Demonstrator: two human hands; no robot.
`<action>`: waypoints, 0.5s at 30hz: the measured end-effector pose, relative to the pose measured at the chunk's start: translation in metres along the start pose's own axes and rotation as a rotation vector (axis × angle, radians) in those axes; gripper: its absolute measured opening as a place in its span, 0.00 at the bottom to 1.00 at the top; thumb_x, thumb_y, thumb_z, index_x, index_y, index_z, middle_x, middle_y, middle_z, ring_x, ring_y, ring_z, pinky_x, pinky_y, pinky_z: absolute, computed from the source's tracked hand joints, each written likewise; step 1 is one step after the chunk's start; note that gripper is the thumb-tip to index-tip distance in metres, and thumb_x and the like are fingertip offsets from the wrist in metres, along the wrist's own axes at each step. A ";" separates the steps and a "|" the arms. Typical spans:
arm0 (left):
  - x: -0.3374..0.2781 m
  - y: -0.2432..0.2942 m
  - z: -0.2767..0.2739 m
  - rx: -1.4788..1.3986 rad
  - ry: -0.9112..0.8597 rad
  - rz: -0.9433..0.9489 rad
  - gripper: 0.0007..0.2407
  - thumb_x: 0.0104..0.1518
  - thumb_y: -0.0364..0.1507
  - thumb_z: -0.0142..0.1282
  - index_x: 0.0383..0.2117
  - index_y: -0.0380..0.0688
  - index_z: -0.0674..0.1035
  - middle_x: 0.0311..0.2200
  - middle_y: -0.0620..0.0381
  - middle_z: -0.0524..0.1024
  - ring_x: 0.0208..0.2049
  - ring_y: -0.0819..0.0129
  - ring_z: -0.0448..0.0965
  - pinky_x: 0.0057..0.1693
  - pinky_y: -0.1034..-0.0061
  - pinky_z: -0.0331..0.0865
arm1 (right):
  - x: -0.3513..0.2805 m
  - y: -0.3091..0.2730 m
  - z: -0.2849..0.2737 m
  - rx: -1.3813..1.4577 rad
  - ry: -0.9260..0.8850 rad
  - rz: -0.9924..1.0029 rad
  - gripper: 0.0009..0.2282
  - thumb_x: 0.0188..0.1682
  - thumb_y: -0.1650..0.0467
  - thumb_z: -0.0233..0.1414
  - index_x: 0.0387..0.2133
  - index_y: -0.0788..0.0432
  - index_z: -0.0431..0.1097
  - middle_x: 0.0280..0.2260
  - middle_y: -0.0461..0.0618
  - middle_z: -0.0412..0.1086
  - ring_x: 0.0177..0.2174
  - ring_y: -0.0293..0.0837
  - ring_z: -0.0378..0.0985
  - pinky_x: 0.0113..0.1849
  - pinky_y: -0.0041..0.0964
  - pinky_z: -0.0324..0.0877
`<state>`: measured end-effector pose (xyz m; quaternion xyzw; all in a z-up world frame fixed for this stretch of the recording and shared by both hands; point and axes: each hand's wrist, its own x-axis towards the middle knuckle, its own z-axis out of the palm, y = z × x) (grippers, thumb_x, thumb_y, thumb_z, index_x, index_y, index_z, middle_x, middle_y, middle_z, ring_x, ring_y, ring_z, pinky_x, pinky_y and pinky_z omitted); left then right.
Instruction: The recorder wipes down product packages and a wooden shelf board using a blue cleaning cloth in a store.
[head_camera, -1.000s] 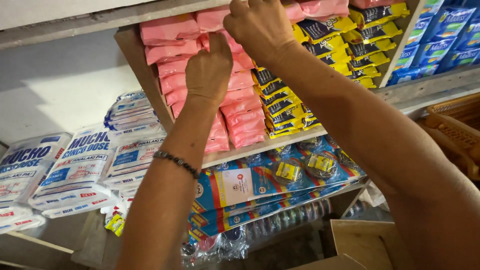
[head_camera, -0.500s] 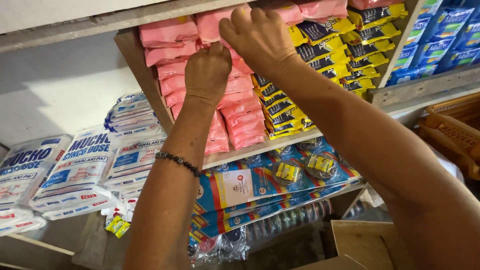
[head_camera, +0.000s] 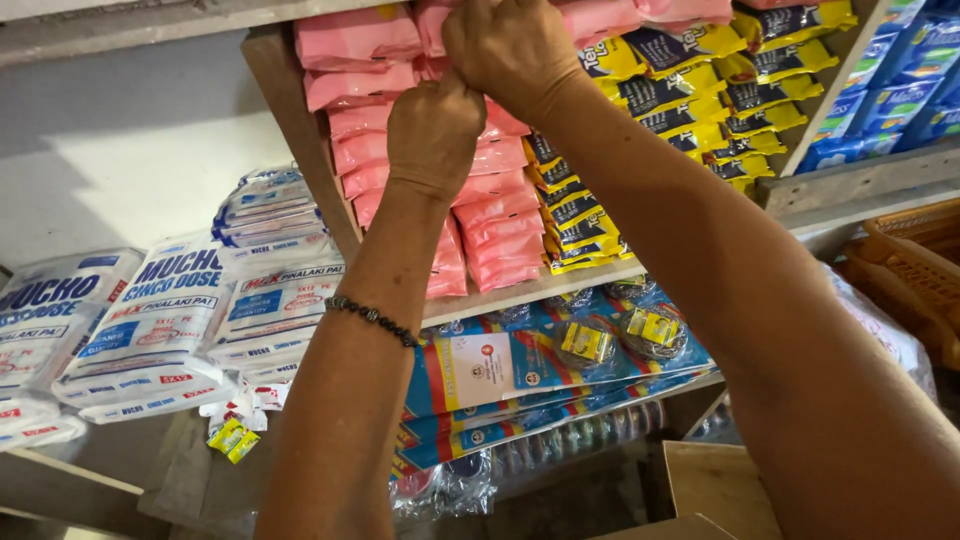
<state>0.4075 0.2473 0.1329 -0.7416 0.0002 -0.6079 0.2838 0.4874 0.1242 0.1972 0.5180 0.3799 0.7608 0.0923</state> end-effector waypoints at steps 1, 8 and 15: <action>0.001 -0.001 -0.002 0.025 -0.018 0.018 0.03 0.47 0.23 0.57 0.21 0.49 0.78 0.25 0.57 0.73 0.19 0.65 0.73 0.28 0.70 0.70 | 0.002 0.001 0.000 0.021 0.023 0.004 0.03 0.45 0.68 0.54 0.29 0.48 0.66 0.29 0.44 0.66 0.23 0.39 0.64 0.23 0.33 0.62; 0.002 0.000 -0.004 -0.088 0.001 0.002 0.04 0.49 0.23 0.56 0.21 0.49 0.75 0.24 0.56 0.71 0.20 0.61 0.73 0.30 0.66 0.71 | -0.002 -0.015 0.038 0.101 -0.007 0.129 0.01 0.45 0.67 0.54 0.28 0.46 0.71 0.26 0.46 0.69 0.23 0.45 0.71 0.26 0.40 0.67; 0.000 -0.005 -0.009 0.056 -0.019 0.048 0.02 0.51 0.25 0.56 0.26 0.49 0.78 0.26 0.58 0.72 0.20 0.66 0.75 0.29 0.71 0.72 | -0.012 0.004 0.022 0.224 -0.076 0.081 0.02 0.47 0.67 0.54 0.25 0.47 0.71 0.27 0.43 0.72 0.22 0.44 0.75 0.27 0.38 0.71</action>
